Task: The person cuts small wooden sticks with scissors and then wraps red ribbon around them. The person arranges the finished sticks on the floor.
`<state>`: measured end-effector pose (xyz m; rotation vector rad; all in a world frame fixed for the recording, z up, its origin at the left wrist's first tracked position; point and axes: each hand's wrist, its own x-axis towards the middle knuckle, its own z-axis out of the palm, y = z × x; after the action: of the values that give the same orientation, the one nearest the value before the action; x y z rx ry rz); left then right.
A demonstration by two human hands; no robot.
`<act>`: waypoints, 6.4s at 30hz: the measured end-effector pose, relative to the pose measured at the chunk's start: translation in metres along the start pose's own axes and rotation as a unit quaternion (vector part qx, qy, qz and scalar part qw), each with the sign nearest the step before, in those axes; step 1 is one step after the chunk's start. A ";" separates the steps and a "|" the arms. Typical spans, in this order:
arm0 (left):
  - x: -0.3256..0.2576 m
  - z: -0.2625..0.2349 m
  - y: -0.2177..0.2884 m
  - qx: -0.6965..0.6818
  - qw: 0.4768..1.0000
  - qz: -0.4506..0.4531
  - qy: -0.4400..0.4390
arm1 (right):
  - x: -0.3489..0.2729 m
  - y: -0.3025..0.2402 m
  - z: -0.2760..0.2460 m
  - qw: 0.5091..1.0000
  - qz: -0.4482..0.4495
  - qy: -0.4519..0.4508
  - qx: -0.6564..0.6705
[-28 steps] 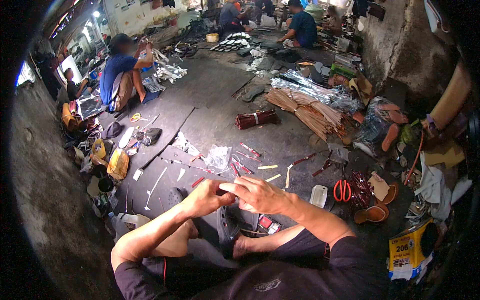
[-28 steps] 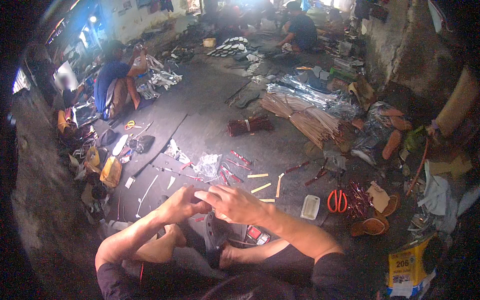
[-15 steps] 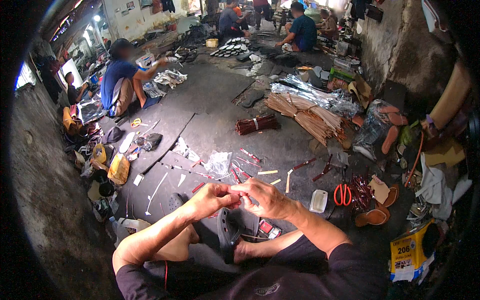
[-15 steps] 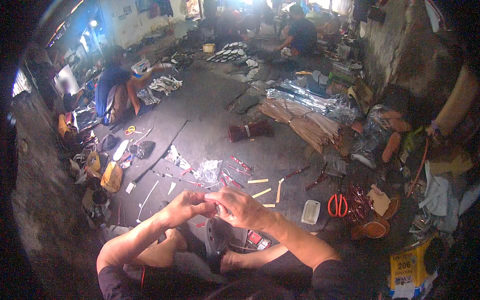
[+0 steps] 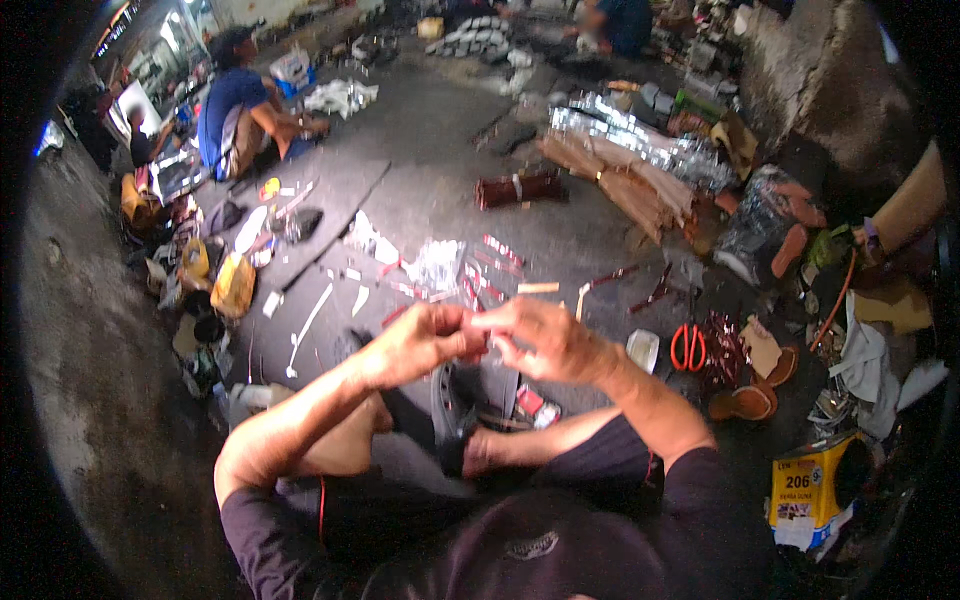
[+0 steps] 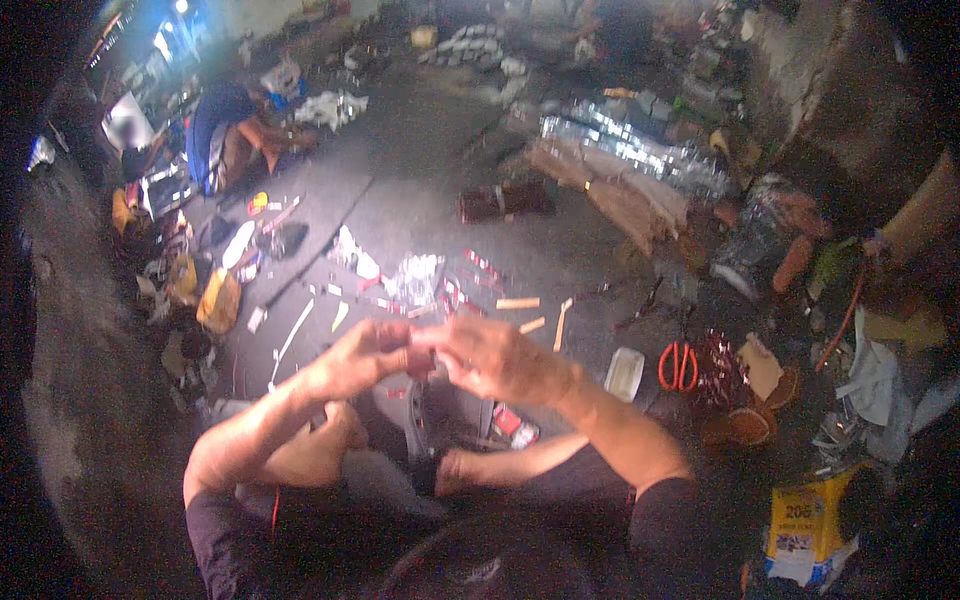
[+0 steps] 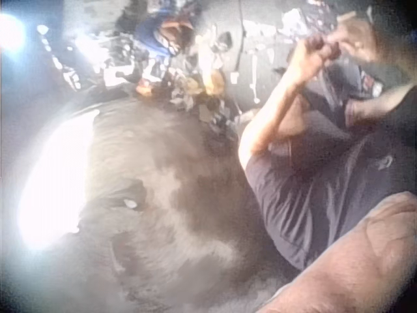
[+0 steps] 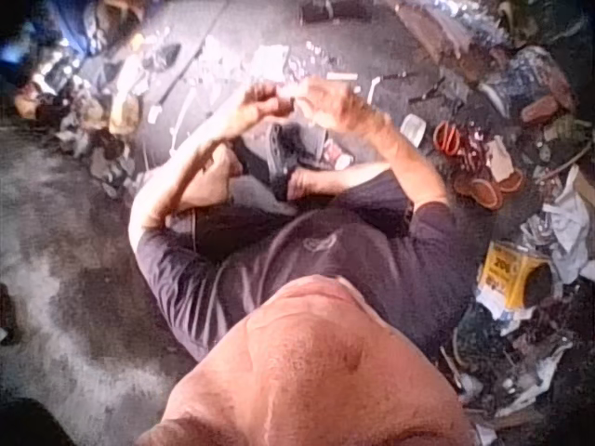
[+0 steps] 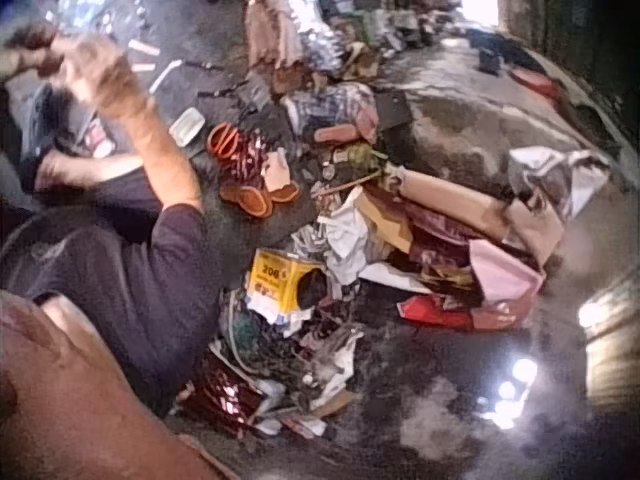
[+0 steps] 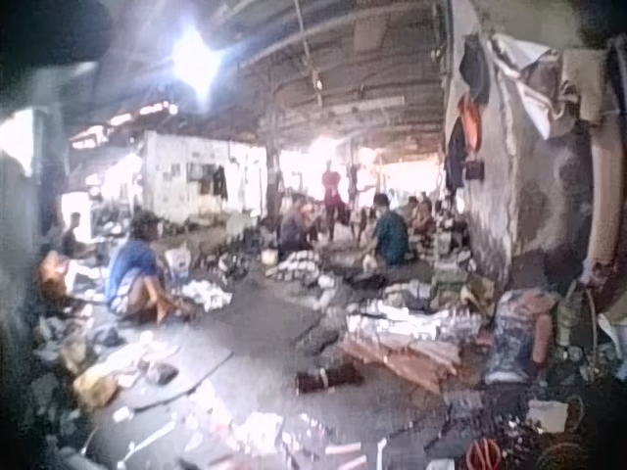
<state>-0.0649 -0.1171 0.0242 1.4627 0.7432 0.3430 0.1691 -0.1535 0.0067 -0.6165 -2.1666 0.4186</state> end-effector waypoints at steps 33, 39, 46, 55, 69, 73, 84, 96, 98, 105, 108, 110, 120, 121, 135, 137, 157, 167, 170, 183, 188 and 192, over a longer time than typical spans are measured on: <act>0.010 0.017 0.000 -0.146 0.981 0.026 0.124 | -0.005 -0.008 0.056 0.907 0.228 0.326 0.137; 0.009 0.020 0.001 -0.136 0.981 0.016 0.138 | -0.006 -0.006 0.058 0.900 0.244 0.331 0.144; 0.013 0.017 -0.006 -0.232 0.966 0.019 0.114 | -0.005 -0.007 0.051 0.847 0.302 0.343 0.272; 0.012 0.015 -0.006 -0.209 0.974 -0.002 0.083 | -0.004 -0.008 0.043 0.799 0.313 0.307 0.413; 0.014 0.015 0.002 -0.047 0.981 0.082 0.169 | -0.003 -0.010 0.051 0.952 0.153 0.257 -0.067; 0.017 0.015 -0.007 -0.161 0.968 0.082 0.172 | -0.003 -0.018 0.051 0.945 0.159 0.263 -0.114; 0.014 0.019 0.000 -0.026 0.976 0.075 0.205 | 0.004 -0.017 0.063 0.938 0.195 0.263 -0.115; 0.020 -0.007 -0.021 -0.269 0.935 0.018 0.232 | 0.003 -0.019 0.060 0.933 0.238 0.269 -0.026; 0.018 -0.008 -0.020 -0.301 0.930 0.013 0.211 | -0.004 -0.018 0.060 0.924 0.273 0.264 0.035; 0.019 -0.007 -0.023 -0.296 0.935 0.023 0.192 | -0.008 -0.019 0.058 0.911 0.272 0.292 0.101; 0.020 -0.005 -0.023 -0.282 0.939 0.052 0.193 | -0.009 -0.019 0.058 0.914 0.265 0.299 0.072; 0.020 -0.003 -0.021 -0.279 0.939 0.053 0.194 | -0.010 -0.017 0.058 0.915 0.267 0.297 0.057; 0.020 0.008 -0.012 -0.095 0.963 0.039 0.250 | 0.001 -0.022 0.058 0.937 0.231 0.255 -0.066; 0.020 0.011 -0.012 -0.089 0.964 0.052 0.244 | 0.003 -0.021 0.061 0.939 0.221 0.252 -0.073; 0.013 0.012 0.009 -0.007 0.980 0.018 0.198 | -0.006 0.000 0.045 0.819 0.376 0.196 0.385; 0.017 0.008 0.000 -0.023 0.981 0.037 0.188 | -0.008 0.001 0.047 0.810 0.366 0.205 0.409; 0.019 -0.001 -0.009 -0.100 0.979 -0.005 0.176 | -0.008 -0.009 0.046 0.768 0.371 0.226 0.471; 0.021 0.004 -0.008 -0.074 0.980 -0.008 0.185 | -0.006 -0.020 0.055 0.964 0.148 0.210 -0.067; 0.021 0.009 -0.009 -0.088 0.979 -0.010 0.182 | -0.007 -0.015 0.056 0.971 0.106 0.194 -0.088; 0.024 -0.003 -0.010 -0.097 0.970 0.042 0.217 | -0.012 -0.012 0.073 0.906 0.176 0.326 0.206; 0.018 -0.001 -0.001 -0.097 0.980 0.086 0.149 | -0.006 -0.014 0.049 0.864 0.340 0.236 0.288; 0.020 0.007 -0.008 -0.102 0.981 0.095 0.136 | -0.006 -0.013 0.049 0.921 0.286 0.245 0.099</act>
<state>-0.0472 -0.1109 0.0115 1.3085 0.7617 0.7551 0.1302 -0.1715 -0.0200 -1.1090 -1.4241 0.6973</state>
